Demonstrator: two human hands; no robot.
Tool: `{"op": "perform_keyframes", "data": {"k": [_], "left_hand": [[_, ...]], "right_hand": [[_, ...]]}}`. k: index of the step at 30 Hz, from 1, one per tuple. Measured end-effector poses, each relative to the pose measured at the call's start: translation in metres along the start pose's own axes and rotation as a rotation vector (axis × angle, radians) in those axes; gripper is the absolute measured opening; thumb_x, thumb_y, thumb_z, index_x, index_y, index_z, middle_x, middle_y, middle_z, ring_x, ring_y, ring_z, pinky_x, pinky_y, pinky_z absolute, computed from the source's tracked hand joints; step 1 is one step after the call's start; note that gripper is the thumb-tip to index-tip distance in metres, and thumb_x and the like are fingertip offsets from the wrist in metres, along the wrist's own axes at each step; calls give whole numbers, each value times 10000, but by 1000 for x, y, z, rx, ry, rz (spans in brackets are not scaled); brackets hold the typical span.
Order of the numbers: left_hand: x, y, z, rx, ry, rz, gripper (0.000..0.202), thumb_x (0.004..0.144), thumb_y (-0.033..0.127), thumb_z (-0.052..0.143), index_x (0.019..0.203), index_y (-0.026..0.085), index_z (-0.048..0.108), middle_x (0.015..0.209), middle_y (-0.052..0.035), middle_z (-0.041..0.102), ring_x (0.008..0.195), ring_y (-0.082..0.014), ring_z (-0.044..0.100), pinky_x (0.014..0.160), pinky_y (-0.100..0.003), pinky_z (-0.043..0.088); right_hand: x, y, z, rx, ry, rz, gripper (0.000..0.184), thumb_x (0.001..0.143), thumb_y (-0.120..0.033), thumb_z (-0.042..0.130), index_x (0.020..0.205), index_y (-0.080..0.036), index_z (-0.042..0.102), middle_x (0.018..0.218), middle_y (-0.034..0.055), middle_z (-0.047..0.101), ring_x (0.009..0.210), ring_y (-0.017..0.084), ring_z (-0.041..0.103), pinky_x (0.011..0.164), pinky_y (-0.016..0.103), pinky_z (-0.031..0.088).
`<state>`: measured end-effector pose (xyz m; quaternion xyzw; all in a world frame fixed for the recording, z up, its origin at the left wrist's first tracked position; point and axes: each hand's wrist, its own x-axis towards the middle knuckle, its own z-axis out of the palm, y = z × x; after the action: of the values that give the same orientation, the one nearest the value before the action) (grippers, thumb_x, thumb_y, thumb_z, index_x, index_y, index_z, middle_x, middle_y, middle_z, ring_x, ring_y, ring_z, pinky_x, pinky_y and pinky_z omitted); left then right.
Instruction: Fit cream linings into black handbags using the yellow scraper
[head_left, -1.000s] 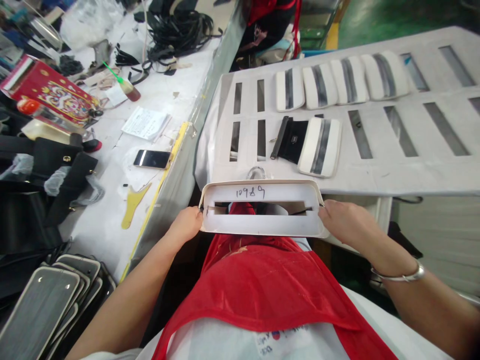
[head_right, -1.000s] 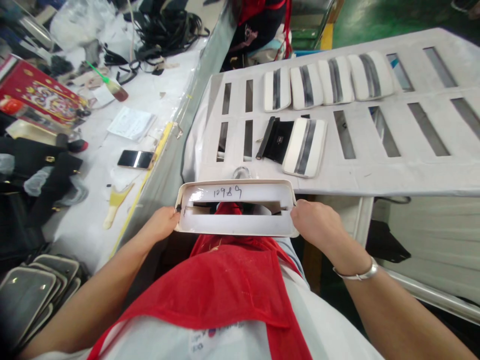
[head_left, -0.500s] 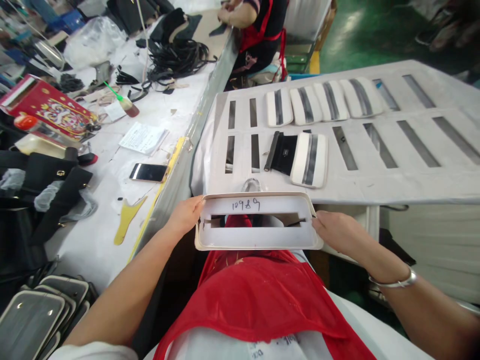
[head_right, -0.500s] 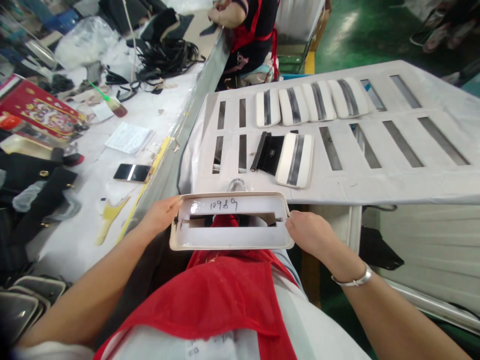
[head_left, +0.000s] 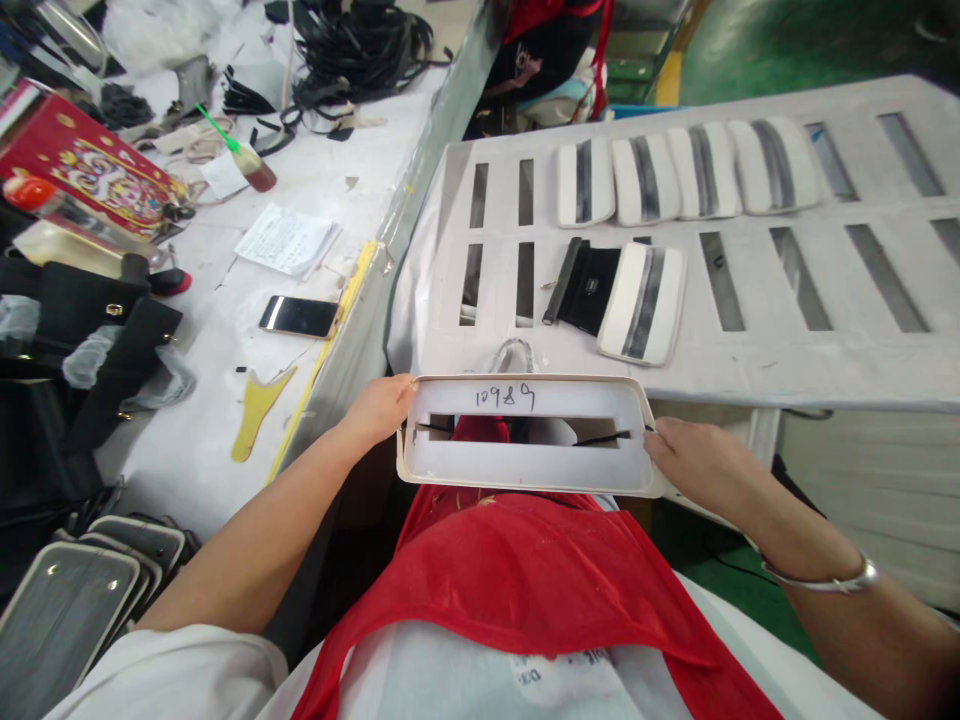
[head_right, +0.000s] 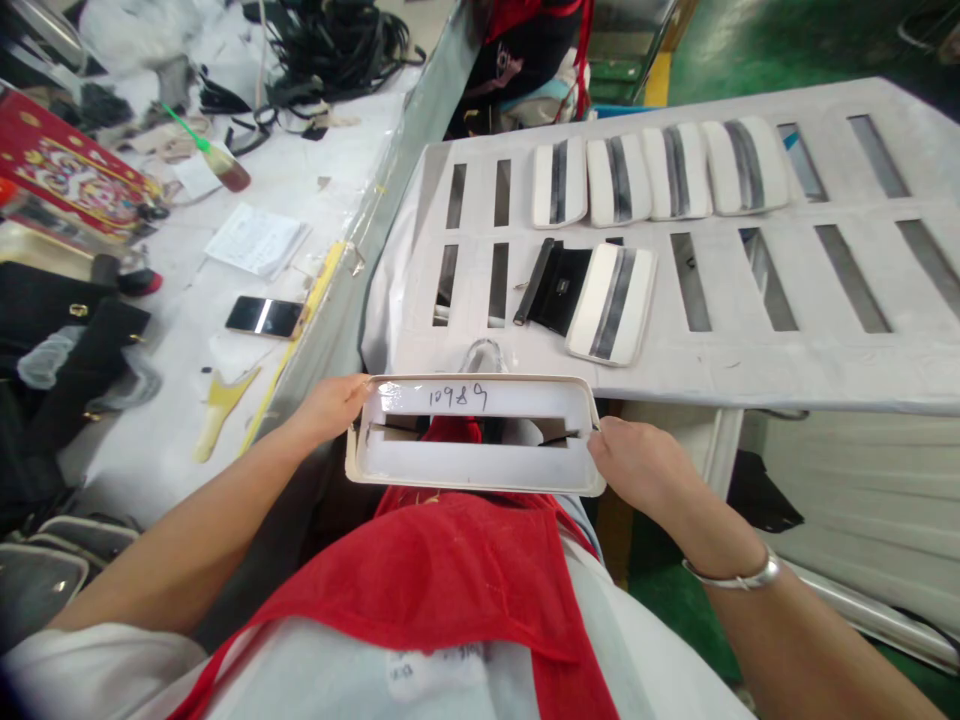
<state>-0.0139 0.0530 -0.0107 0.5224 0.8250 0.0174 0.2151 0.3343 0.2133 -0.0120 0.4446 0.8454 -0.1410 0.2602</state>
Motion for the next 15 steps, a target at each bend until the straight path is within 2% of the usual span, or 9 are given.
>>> {"op": "perform_keyframes", "data": {"k": [2,5,8,10,12,15], "left_hand": [[-4,-2,-2,-145,-8,4,426,906,375,333,1090,162,653,925,-61,703,871,-208,624,766,-277,466],[-13,-10,-5,-466,-119,-60,519,887,494,372,1199,146,597,708,-13,632,618,-149,562,538,-230,429],[-22,-20,-5,-685,-185,-65,638,887,581,308,1267,122,537,686,-22,592,562,-132,531,441,-213,368],[-28,-21,-3,-633,-180,-38,650,879,605,305,1234,124,559,787,-56,641,660,-162,588,507,-235,432],[-34,-17,2,-452,-147,-37,600,851,596,399,1173,128,592,922,-87,681,807,-213,631,657,-286,493],[-43,-1,14,-191,-59,-102,449,883,466,413,1087,122,616,1021,-124,694,944,-262,645,799,-327,482]], "right_hand": [[-1,-1,-1,1,-3,4,318,940,-255,282,810,-145,550,886,181,681,835,261,656,639,318,350],[-1,-2,-2,22,4,3,303,944,-264,288,784,-157,521,894,173,681,847,258,654,653,317,342],[-1,-1,-4,47,-3,7,300,945,-264,291,767,-160,508,894,168,680,849,252,651,656,311,341],[-1,-1,-5,54,-8,6,304,945,-264,291,763,-159,511,888,168,680,845,248,650,652,308,340],[-1,-1,-6,62,-7,2,305,944,-265,297,761,-158,517,873,166,679,835,242,647,651,305,342],[-1,-2,-8,73,-6,-3,314,945,-264,293,763,-153,524,864,162,677,823,234,642,654,298,352]]}}
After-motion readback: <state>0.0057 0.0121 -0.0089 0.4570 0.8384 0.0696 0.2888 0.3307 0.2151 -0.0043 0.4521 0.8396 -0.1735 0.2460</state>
